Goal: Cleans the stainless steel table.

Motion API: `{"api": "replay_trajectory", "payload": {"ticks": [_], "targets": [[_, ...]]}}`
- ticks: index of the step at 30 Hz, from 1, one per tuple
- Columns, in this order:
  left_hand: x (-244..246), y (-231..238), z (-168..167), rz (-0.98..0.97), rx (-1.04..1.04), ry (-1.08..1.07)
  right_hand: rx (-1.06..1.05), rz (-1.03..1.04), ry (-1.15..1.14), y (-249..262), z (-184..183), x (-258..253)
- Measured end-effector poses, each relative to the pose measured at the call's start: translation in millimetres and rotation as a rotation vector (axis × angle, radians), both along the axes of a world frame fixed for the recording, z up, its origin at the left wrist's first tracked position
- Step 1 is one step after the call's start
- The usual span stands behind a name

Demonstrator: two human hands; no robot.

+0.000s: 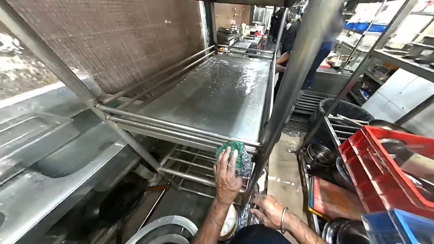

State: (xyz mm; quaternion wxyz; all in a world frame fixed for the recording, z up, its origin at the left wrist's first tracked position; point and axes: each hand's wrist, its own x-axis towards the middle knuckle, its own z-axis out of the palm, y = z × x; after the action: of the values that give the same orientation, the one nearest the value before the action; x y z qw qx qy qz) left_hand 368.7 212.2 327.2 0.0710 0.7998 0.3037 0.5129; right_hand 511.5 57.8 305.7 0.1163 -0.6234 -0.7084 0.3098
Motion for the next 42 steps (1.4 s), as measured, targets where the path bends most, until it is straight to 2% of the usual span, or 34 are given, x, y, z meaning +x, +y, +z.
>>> {"api": "replay_trajectory", "payload": {"ticks": [3,6,8,11,14,19,21,24,27,30,34,36,38,40,42], "targets": [[4,-8,9,-0.021,0.013,0.083,0.130,-0.011,0.053,-20,8,18],[18,-16,18,0.038,0.051,0.180,0.406,-0.099,0.132,-27,23,40],[20,-15,26,0.077,0.053,0.166,0.604,-0.155,0.180,-22,29,54],[15,-20,37,0.120,0.069,0.115,0.753,-0.194,0.241,-17,35,73],[18,-20,35,0.187,0.114,0.073,0.803,-0.194,0.247,-17,27,83],[49,-25,26,0.267,0.151,0.054,0.861,-0.240,0.308,-20,13,89],[49,-27,29,0.285,0.158,0.109,0.941,-0.335,0.403,-14,27,87],[41,-30,37,0.246,0.142,0.219,1.042,-0.431,0.580,10,67,83],[35,-31,49,0.230,0.118,0.344,1.117,-0.323,0.697,46,113,76],[39,-29,57,0.264,0.125,0.448,1.094,-0.215,0.715,77,148,57],[33,-22,70,0.283,0.121,0.571,1.071,-0.251,0.806,118,144,48],[11,-4,86,0.302,0.020,0.653,1.025,-0.259,0.802,119,143,50],[-24,31,98,0.411,-0.113,0.710,1.004,-0.291,0.795,116,143,50],[-46,58,98,0.415,-0.102,0.678,1.039,-0.347,0.789,117,143,45],[-31,43,82,0.384,-0.058,0.562,1.053,-0.377,0.767,118,144,44]]}}
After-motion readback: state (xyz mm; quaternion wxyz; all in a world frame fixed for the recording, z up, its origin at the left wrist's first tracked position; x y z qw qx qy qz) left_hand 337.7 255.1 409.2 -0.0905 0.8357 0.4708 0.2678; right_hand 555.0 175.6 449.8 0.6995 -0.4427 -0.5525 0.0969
